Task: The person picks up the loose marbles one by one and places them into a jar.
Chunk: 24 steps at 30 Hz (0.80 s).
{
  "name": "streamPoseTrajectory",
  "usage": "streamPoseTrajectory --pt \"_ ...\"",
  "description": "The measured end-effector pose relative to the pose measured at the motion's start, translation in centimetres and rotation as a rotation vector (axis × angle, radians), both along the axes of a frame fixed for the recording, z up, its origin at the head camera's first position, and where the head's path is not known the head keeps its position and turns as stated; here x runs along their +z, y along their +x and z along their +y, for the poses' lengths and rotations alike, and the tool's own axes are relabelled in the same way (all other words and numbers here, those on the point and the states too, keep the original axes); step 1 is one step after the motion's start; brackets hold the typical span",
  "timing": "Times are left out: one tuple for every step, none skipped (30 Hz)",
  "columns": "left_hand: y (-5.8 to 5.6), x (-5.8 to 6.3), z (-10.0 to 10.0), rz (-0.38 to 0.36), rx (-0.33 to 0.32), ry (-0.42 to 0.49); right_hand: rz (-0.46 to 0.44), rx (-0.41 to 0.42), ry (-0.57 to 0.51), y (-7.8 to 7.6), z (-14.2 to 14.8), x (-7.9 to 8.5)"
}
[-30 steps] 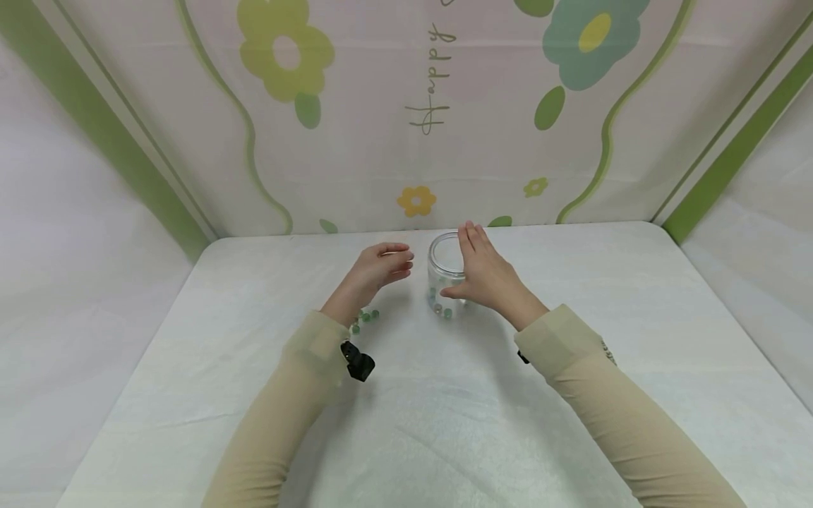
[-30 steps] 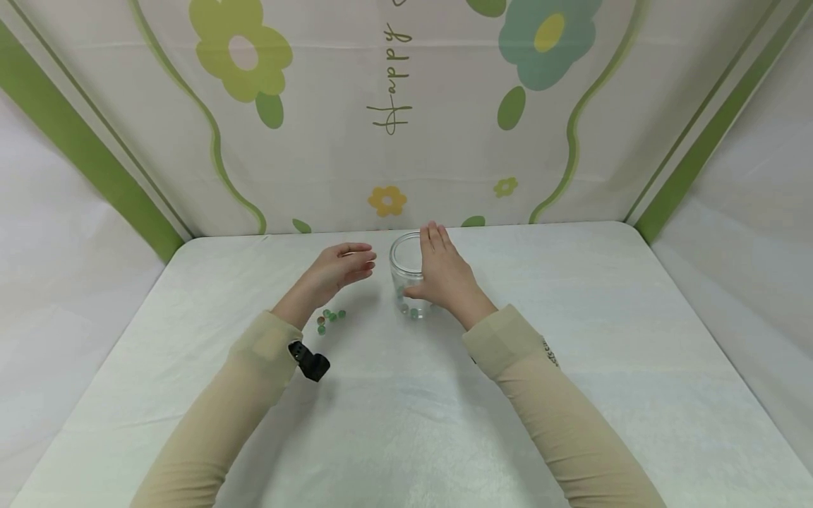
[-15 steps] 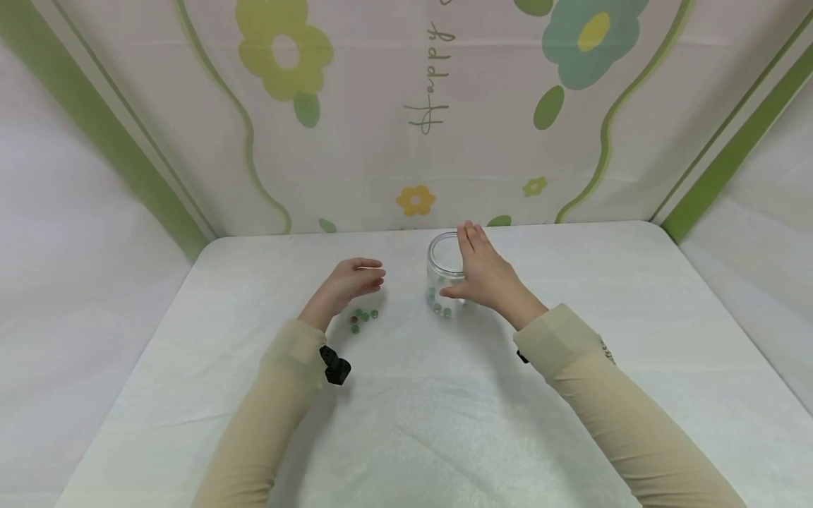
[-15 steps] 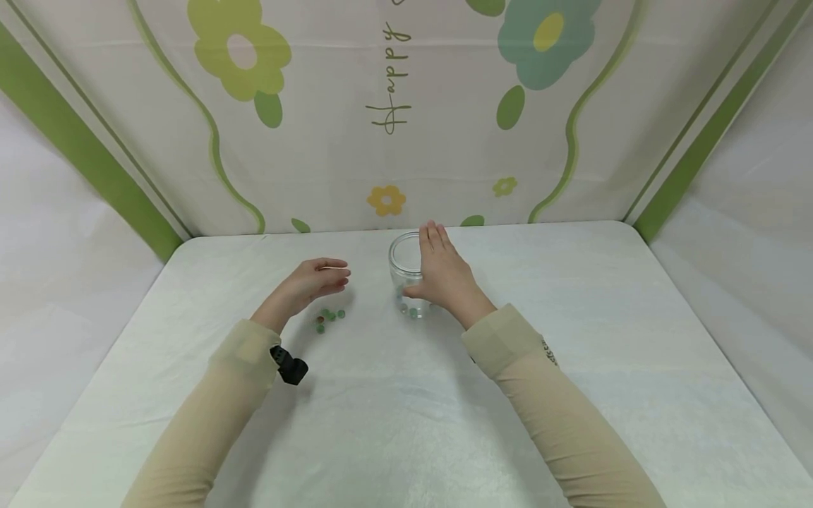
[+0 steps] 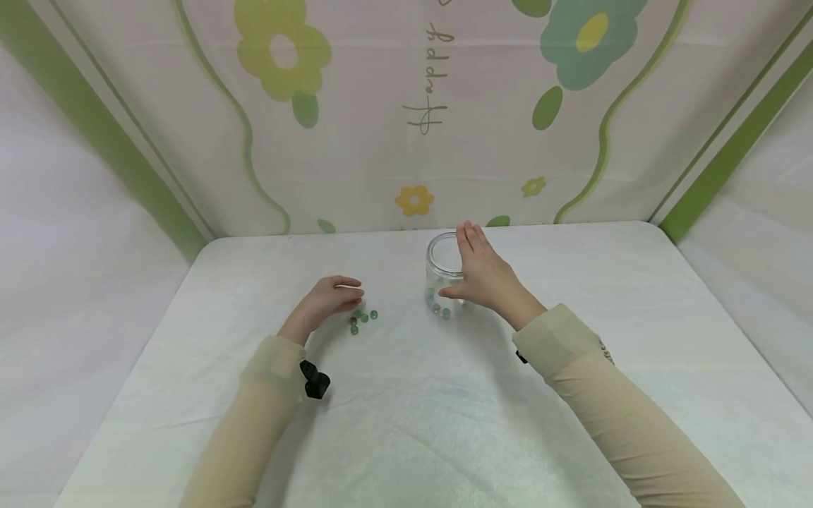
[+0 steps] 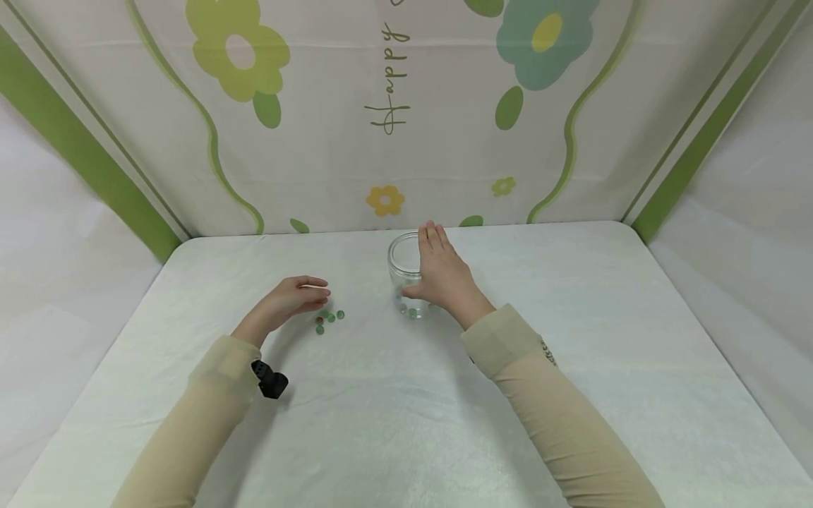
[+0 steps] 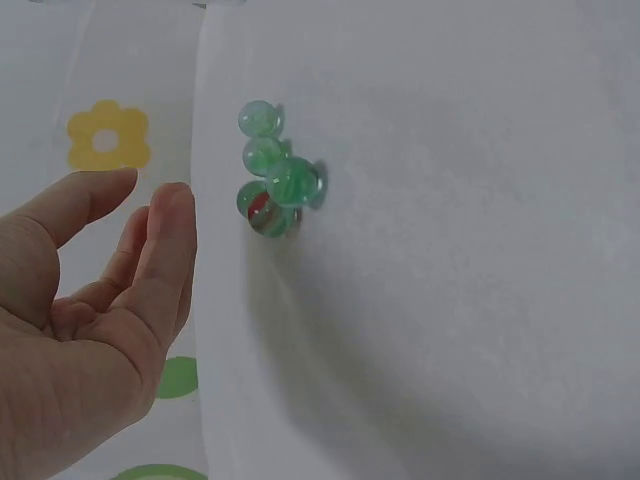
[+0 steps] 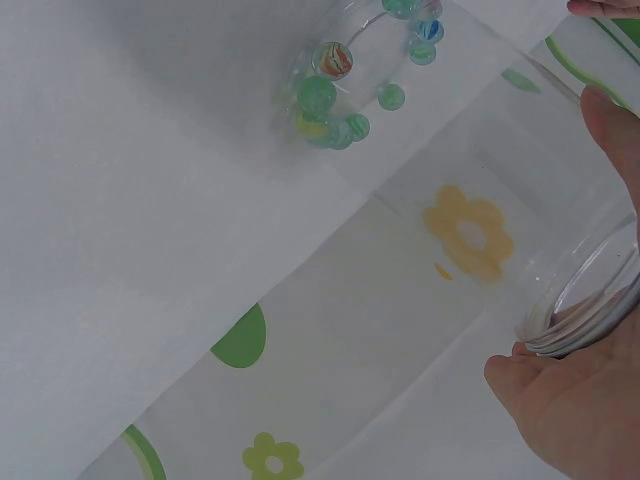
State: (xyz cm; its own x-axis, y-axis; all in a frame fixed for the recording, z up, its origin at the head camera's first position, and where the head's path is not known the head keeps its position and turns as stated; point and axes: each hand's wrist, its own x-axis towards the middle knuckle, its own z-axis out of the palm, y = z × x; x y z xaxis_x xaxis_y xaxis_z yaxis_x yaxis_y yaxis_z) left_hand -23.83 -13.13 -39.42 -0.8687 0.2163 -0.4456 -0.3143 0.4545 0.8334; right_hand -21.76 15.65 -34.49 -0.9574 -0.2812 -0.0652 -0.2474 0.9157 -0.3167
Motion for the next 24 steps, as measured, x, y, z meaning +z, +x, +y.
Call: streamPoseTrajectory --pt "0.1 -0.1 -0.3 0.001 -0.004 -0.011 0.0 0.0 0.0 0.0 0.0 0.0" --pt "0.1 -0.3 -0.5 0.003 -0.006 -0.021 0.0 0.0 0.0 0.0 0.0 -0.1" --pt "0.1 -0.5 -0.8 0.004 -0.006 -0.033 0.001 0.001 0.002 0.0 0.0 -0.1" --pt "0.2 -0.6 -1.0 0.004 -0.008 -0.045 0.003 0.002 0.003 0.0 0.0 -0.1" --pt "0.2 -0.8 -1.2 0.002 -0.009 -0.053 0.004 0.003 0.004 0.0 0.0 -0.1" --pt "0.2 -0.9 -1.4 0.001 -0.012 -0.061 0.006 0.004 0.004 0.0 0.0 -0.1" --pt "0.3 -1.1 -1.6 -0.001 -0.01 -0.064 0.006 0.004 0.003 0.0 0.0 -0.1" --pt "0.3 -1.2 -1.7 -0.002 -0.008 -0.065 0.006 0.004 0.002 0.0 0.0 -0.1" --pt "0.3 -1.3 -1.8 -0.006 -0.008 -0.066 0.004 0.004 0.0 0.0 0.1 -0.1" --pt "0.4 -1.4 -2.0 -0.008 -0.012 -0.066 0.004 0.003 -0.001 0.0 0.1 -0.1" --pt "0.4 -1.5 -2.1 -0.009 -0.017 -0.068 0.004 0.002 -0.001 0.0 0.1 -0.1" --pt "0.5 -1.7 -2.2 -0.009 -0.019 -0.069 0.004 0.002 -0.002 0.0 0.1 -0.1" --pt "0.5 -1.8 -2.3 -0.01 -0.019 -0.071 0.004 0.001 -0.001 0.0 0.1 -0.1" --pt "0.6 -1.9 -2.3 -0.011 -0.022 -0.075 0.004 0.001 0.001 0.0 0.1 -0.1" --pt "0.6 -2.0 -2.4 -0.01 -0.026 -0.078 0.006 0.0 0.004 0.0 0.1 -0.1" --pt "0.6 -2.1 -2.5 -0.009 -0.031 -0.082 0.007 0.0 0.005 0.0 0.1 -0.1" --pt "0.7 -2.2 -2.5 -0.009 -0.033 -0.084 0.007 0.0 0.006 0.0 0.1 -0.1" --pt "0.7 -2.3 -2.5 -0.011 -0.034 -0.085 0.007 0.0 0.007 0.0 0.1 -0.1" --pt "0.7 -2.4 -2.5 -0.011 -0.04 -0.091 0.007 0.001 0.006 0.0 0.1 -0.1" --pt "0.8 -2.5 -2.4 -0.011 -0.045 -0.095 0.008 0.002 0.007 0.0 0.1 -0.1" --pt "0.8 -2.5 -2.4 -0.009 -0.054 -0.104 0.01 0.002 0.007 0.0 0.1 -0.1" --pt "0.9 -2.6 -2.3 -0.005 -0.063 -0.117 0.01 0.002 0.006 0.0 0.1 -0.1" --pt "0.9 -2.6 -2.2 -0.002 -0.069 -0.124 0.011 0.003 0.006 0.0 0.1 -0.1" --pt "1.0 -2.6 -2.1 0.003 -0.072 -0.132 0.012 0.003 0.005 0.0 0.1 -0.1"
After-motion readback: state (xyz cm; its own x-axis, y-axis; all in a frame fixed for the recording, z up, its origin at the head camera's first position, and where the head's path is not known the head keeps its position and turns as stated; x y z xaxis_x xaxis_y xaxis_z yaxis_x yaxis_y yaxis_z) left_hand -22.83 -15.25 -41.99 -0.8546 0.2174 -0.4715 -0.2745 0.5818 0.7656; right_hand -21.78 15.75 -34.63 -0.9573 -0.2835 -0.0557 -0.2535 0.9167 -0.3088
